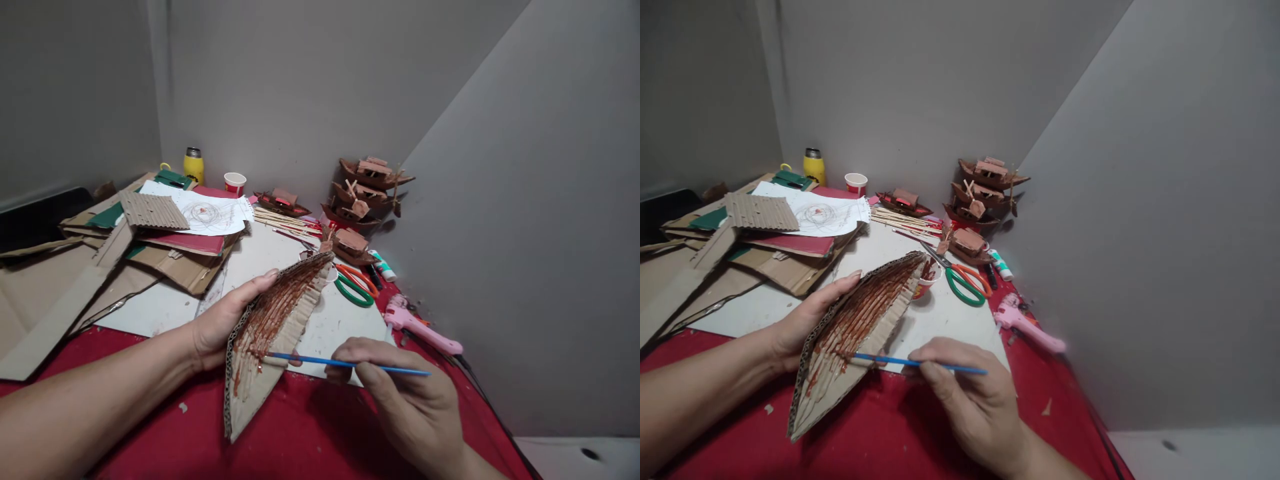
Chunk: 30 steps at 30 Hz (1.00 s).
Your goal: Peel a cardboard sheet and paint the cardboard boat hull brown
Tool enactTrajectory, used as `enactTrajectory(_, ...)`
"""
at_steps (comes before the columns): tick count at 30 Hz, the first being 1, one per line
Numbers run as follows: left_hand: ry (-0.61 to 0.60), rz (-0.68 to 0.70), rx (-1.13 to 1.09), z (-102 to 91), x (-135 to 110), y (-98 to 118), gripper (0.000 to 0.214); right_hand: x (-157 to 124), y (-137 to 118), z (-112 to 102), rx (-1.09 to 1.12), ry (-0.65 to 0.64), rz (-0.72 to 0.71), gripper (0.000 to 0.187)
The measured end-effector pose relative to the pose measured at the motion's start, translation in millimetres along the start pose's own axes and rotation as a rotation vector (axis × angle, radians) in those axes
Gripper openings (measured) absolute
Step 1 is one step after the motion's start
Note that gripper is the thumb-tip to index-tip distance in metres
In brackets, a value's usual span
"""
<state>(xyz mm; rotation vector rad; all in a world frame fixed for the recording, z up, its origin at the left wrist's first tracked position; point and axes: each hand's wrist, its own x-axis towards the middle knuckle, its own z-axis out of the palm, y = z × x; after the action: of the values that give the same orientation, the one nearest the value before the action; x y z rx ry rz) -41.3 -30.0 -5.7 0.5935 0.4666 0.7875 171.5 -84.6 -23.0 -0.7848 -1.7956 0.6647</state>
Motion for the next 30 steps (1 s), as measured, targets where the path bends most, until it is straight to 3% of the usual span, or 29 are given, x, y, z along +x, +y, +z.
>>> enactTrajectory(10,-0.046,-0.128,0.025,0.4,-1.1,1.7,0.047,1.5,-6.5,-0.1,0.111,-0.11,0.004,0.021)
enactTrajectory(15,-0.025,0.013,0.059,1.4,-0.4,-0.3,0.039,-2.8,-0.1,0.5,0.021,0.006,0.014,0.024)
enactTrajectory(17,-0.07,-0.002,0.051,1.7,-0.2,-0.7,0.04,-3.9,2.0,0.5,-0.005,0.043,0.038,0.023)
enactTrajectory(22,-0.036,0.007,0.027,0.8,0.4,-2.0,0.038,-1.4,-1.2,1.0,0.046,-0.014,0.009,0.022)
enactTrajectory(26,-0.085,-0.02,0.026,-0.7,0.4,-2.9,0.038,1.0,-3.7,1.5,0.083,-0.085,-0.017,0.021)
enactTrajectory(30,-0.081,0.0,0.041,-0.2,0.7,-2.2,0.038,-1.2,1.6,1.1,0.032,0.024,0.013,0.021)
